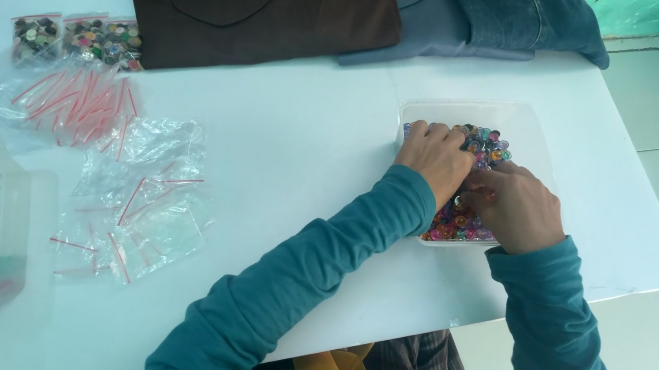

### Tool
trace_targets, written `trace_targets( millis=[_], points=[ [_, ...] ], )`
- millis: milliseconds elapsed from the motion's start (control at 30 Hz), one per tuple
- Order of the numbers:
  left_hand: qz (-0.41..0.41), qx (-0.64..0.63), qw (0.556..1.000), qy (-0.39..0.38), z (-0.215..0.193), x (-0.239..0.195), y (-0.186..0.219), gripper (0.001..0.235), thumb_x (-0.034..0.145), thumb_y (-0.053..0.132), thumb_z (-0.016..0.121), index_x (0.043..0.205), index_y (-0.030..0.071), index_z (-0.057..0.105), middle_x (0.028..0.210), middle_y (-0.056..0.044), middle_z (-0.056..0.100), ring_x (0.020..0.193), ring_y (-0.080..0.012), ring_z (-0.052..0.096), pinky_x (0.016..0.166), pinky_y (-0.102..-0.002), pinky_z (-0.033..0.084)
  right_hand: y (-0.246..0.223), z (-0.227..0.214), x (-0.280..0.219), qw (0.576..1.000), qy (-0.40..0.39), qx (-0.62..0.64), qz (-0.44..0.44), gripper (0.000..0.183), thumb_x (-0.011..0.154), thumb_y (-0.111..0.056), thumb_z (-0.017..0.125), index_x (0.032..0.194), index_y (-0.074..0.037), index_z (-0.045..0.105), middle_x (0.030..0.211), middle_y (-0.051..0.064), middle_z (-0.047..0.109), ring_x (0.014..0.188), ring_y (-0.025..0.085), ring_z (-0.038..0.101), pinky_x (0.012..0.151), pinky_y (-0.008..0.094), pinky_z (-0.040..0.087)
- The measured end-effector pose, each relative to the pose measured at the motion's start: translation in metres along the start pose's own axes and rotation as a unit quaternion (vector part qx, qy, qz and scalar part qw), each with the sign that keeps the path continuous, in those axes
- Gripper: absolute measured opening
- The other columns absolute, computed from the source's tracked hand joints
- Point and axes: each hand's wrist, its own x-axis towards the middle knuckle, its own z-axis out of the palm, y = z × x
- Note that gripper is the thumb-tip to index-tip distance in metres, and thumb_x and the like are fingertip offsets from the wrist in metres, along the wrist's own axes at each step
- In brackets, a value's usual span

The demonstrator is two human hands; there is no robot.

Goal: Sorting and packaging small colorful beads from a container into individual plastic bags

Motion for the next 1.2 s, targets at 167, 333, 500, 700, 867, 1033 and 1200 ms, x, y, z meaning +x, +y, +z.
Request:
trace_targets(
  millis=[167, 333, 500, 700, 867, 1033, 1200],
  points=[
    [0.01, 0.006, 1.0, 0.029, -0.001, 0.0, 0.0, 0.01, 0.09, 0.023, 0.073, 0.088, 0.016, 0.066, 0.105, -0.008, 0.058, 0.091, -0.0223, 0.054, 0.079, -0.039, 0.035, 0.002, -0.006, -0.006, 1.0, 0.001, 0.02, 0.004, 0.026, 0.093, -0.017, 0.076, 0.118, -0.015, 0.08, 0.099, 0.013, 0.075, 0.093, 0.025, 0.072, 0.08, 0.04, 0.061],
    [0.009, -0.019, 0.998, 0.067, -0.021, -0.006, 0.001, 0.008, 0.089, 0.018, 0.073, 0.093, 0.014, 0.068, 0.104, -0.01, 0.057, 0.093, -0.0245, 0.054, 0.077, -0.039, 0.033, 0.007, -0.006, -0.008, 0.997, 0.028, 0.076, -0.002, 0.026, 0.094, -0.014, 0.076, 0.119, -0.01, 0.079, 0.099, 0.019, 0.074, 0.092, 0.031, 0.072, 0.08, 0.044, 0.061],
    [-0.002, -0.03, 0.998, 0.056, -0.086, -0.044, -0.023, 0.02, 0.093, 0.031, 0.065, 0.108, 0.017, 0.064, 0.1, -0.004, 0.055, 0.097, -0.0234, 0.055, 0.083, -0.041, 0.036, -0.02, -0.011, -0.01, 0.965, 0.15, 0.197, -0.085, 0.02, 0.093, -0.007, 0.079, 0.112, -0.001, 0.079, 0.086, 0.019, 0.07, 0.077, 0.03, 0.07, 0.068, 0.045, 0.06],
    [-0.144, -0.048, 0.984, -0.092, -0.122, -0.123, -0.081, 0.019, 0.096, 0.034, 0.059, 0.104, 0.017, 0.063, 0.092, -0.001, 0.064, 0.091, -0.0239, 0.065, 0.086, -0.044, 0.038, -0.099, -0.002, -0.009, 0.911, 0.218, 0.289, -0.197, 0.02, 0.089, -0.007, 0.083, 0.109, -0.006, 0.08, 0.082, 0.01, 0.068, 0.069, 0.022, 0.066, 0.057, 0.034, 0.057],
    [-0.249, -0.051, 0.953, -0.165, -0.121, -0.171, -0.117, 0.021, 0.098, 0.034, 0.058, 0.111, 0.018, 0.063, 0.097, -0.001, 0.066, 0.093, -0.0223, 0.069, 0.087, -0.042, 0.046, -0.167, 0.043, 0.004, 0.907, 0.163, 0.305, -0.241, 0.023, 0.086, 0.002, 0.077, 0.107, -0.007, 0.079, 0.083, 0.013, 0.07, 0.07, 0.025, 0.07, 0.056, 0.034, 0.058],
    [-0.281, -0.048, 0.944, -0.168, -0.092, -0.187, -0.131, 0.02, 0.098, 0.036, 0.059, 0.109, 0.02, 0.063, 0.096, 0.001, 0.065, 0.093, -0.0205, 0.07, 0.087, -0.041, 0.047, -0.182, 0.094, 0.041, 0.938, 0.112, 0.244, -0.219, 0.021, 0.088, 0.002, 0.076, 0.107, -0.007, 0.078, 0.085, 0.013, 0.071, 0.073, 0.024, 0.073, 0.061, 0.033, 0.062],
    [-0.283, -0.046, 0.943, -0.171, -0.095, -0.188, -0.125, 0.023, 0.1, 0.034, 0.058, 0.115, 0.018, 0.063, 0.1, -0.001, 0.066, 0.099, -0.0216, 0.07, 0.093, -0.042, 0.048, -0.181, 0.102, 0.048, 0.938, 0.091, 0.249, -0.222, 0.02, 0.087, 0.002, 0.076, 0.107, -0.003, 0.077, 0.089, 0.019, 0.07, 0.078, 0.031, 0.073, 0.065, 0.039, 0.063]
  ],
)
